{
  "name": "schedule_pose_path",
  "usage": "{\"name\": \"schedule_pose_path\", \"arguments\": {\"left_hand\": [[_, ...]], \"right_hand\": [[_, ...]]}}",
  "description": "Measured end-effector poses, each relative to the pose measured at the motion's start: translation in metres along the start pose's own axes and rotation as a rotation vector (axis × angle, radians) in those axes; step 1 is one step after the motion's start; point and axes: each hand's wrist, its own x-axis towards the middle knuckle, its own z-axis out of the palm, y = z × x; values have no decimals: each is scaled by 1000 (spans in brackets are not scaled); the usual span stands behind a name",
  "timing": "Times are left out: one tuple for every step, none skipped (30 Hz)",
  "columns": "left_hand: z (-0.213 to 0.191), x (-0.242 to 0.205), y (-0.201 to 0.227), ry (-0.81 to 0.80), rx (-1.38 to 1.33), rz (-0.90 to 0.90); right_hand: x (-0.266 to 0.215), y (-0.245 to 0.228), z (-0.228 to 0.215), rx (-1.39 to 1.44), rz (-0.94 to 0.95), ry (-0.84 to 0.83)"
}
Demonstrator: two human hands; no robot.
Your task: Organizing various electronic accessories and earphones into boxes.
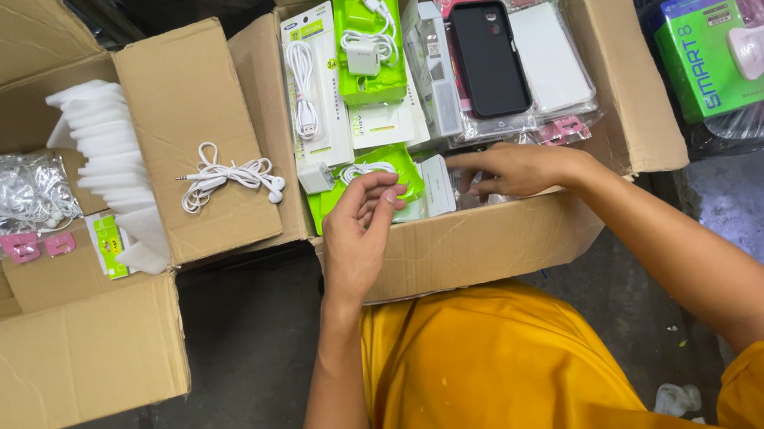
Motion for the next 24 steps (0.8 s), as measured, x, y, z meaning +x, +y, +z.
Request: {"name": "schedule_pose_path", "arguments": {"left_hand": [[1,1,1,0,-1,-2],[2,1,1,-6,5,-1],[2,2,2,-14,11,2],[2,2,1,-16,11,1],[3,3,1,-14,13,-4],[3,4,0,-11,14,-10],[3,4,0,-8,14,-10],[2,4,0,-12,0,0],[2,4,0,-15,-14,10],[1,3,1,-11,-14,9],[0,3,2,-9,-9,5],[1,3,3,-8,-5,1],[0,3,2,-10,-6,-1],[0,4,2,-10,1,-9],[0,4,1,-9,9,-16],[0,5,1,-10,10,-17],[0,5,0,-17,8,-17],[0,6,0,-24,6,-18],[0,7,-1,-27,7,-16],[0,7,-2,-30,5,-11],[-1,7,-2,-32,3,-6],[-1,7,-2,-33,5,-5],[-2,7,-1,-35,9,3],[-2,7,0,-38,12,11]], "right_hand": [[3,0,1,2,1,-1],[6,1,1,-13,70,-46],[10,1,2,-27,139,-89],[16,12,9,-25,141,-89],[22,24,13,-121,69,-102],[27,36,18,-217,-3,-116],[29,39,20,-218,-5,-118],[30,42,21,-199,-32,-122],[32,44,23,-182,-61,-128],[33,40,24,-182,-64,-130],[32,36,24,-204,-1,-160],[31,32,24,-225,63,-189],[34,38,27,-223,64,-189],[36,44,31,-249,40,-199],[39,50,34,-277,15,-207],[40,49,32,-275,15,-207],[40,47,30,-288,23,-240],[41,45,29,-301,32,-273],[40,46,27,-301,33,-271],[40,47,25,-271,8,-268],[40,47,24,-242,-18,-266],[39,46,24,-241,-18,-265],[38,45,24,-241,-23,-240],[37,44,23,-242,-29,-215]]}}
